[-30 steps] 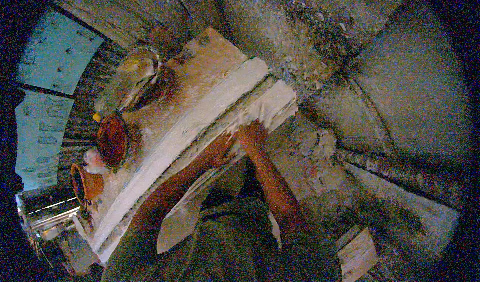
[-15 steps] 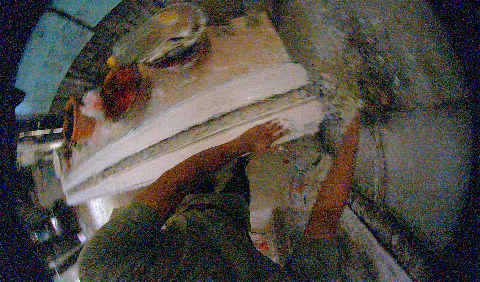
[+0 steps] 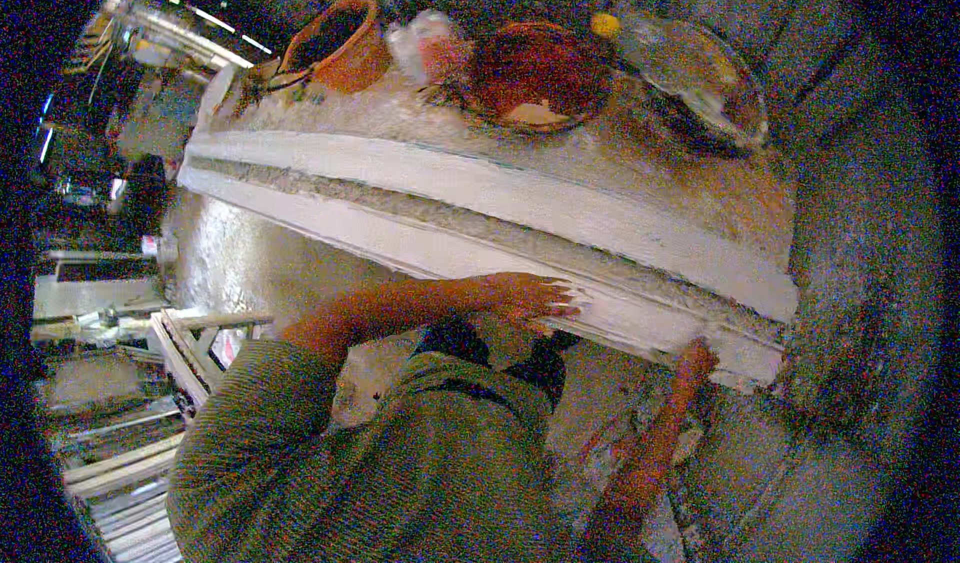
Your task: The person applies a white paste to long wooden planks on a workbench using both hands. They repeatedly scoop the paste from a bucket and spread it along the plank surfaces, smoothing the coating with their palms and fingers.
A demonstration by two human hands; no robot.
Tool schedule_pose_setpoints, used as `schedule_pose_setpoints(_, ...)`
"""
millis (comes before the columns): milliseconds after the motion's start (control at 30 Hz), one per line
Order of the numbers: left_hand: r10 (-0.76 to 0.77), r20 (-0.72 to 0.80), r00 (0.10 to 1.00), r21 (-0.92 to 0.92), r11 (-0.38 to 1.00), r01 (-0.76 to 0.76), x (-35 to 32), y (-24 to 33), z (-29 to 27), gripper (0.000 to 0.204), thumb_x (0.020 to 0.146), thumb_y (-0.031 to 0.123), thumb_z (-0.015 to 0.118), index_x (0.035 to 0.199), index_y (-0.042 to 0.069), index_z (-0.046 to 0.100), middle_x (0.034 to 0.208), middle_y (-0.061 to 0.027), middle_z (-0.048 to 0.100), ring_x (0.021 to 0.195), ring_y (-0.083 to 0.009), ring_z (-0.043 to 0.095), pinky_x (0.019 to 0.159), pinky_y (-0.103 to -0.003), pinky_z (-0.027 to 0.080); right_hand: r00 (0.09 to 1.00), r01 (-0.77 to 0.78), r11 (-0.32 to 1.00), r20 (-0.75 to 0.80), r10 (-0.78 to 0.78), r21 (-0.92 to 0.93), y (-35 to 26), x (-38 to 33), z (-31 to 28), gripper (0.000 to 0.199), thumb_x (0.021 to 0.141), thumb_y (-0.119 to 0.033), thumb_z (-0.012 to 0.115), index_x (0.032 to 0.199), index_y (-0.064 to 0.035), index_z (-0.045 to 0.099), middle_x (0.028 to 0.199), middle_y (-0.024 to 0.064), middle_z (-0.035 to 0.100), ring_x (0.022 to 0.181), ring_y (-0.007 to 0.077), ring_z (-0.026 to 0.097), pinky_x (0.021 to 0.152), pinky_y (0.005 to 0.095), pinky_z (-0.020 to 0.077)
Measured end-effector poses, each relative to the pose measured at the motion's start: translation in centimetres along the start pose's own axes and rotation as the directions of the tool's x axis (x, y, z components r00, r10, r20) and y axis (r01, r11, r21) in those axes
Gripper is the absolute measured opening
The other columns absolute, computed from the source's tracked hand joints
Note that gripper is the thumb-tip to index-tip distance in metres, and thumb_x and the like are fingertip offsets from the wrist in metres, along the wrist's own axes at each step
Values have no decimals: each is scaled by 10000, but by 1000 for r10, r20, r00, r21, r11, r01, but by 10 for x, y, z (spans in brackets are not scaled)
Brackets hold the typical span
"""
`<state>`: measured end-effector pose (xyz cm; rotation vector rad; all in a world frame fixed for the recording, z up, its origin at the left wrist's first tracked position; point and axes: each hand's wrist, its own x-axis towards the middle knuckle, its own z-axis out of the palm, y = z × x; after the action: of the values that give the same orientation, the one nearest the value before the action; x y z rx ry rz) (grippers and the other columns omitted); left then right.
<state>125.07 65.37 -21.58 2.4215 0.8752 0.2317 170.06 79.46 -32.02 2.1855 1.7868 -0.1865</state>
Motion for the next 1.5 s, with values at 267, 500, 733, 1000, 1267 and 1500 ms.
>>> schedule_pose_setpoints(267, -205, 78, 976, 31, 979, 203, -248, -39, -43, 734, 961, 580, 412, 1500, 93, 305, 1474, -237, 390, 1400, -404, 317, 1154, -478, 294, 763, 487, 828, -326, -558, -277, -228, -204, -9, 406, 944, -351, 455, 1079, -49, 690, 1012, 207, 696, 990, 449, 635, 935, 534, 473)
schedule_pose_setpoints(500, -365, 206, 908, 197, 924, 327, -414, -52, -91, 703, 992, 555, 342, 1492, 63, 305, 1483, -258, 367, 1400, -425, 310, 1184, -483, 211, 880, 357, 838, 151, -450, 413, -421, -397, -98, 769, 948, -531, 442, 1473, 9, 289, 1387, 341, 417, 1335, 476, 362, 1130, 495, 290)
schedule_pose_setpoints(733, -313, 245, 918, 416, 889, 193, -430, -58, -105, 544, 999, 512, 344, 1504, 307, 326, 1499, -211, 371, 1380, -438, 339, 1187, -501, 189, 784, 618, 681, -239, -573, 394, -424, -444, -99, 796, 962, -454, 487, 1529, -3, 157, 1571, 306, 67, 1466, 446, 56, 1179, 546, 36)
schedule_pose_setpoints(1000, -160, 292, 943, 333, 941, 57, -355, -65, -104, 539, 1002, 504, 340, 1505, 314, 320, 1487, -170, 403, 1361, -407, 374, 1178, -503, 212, 918, 394, 795, -156, -365, 462, -413, -441, -110, 747, 961, -457, 470, 1453, 85, 320, 1573, 309, -6, 1469, 440, -31, 1172, 567, 23)
schedule_pose_setpoints(1267, -14, 271, 962, 356, 930, -86, -234, -49, -80, 578, 987, 546, 340, 1506, 293, 322, 1502, -82, 414, 1365, -330, 393, 1175, -490, 211, 889, 106, 811, 311, -337, 576, -378, -379, -107, 525, 935, -366, 472, 1251, 48, 535, 1330, 346, 371, 1278, 454, 367, 1069, 558, 277)
schedule_pose_setpoints(1500, 78, 149, 986, 353, 927, -127, -83, -20, -42, 596, 995, 526, 302, 1507, 223, 326, 1503, -100, 407, 1398, -325, 352, 1203, -495, 123, 983, 181, 970, -20, -180, 160, -248, -247, -69, 317, 914, -244, 485, 994, 23, 634, 987, 301, 660, 1019, 424, 632, 883, 572, 477)
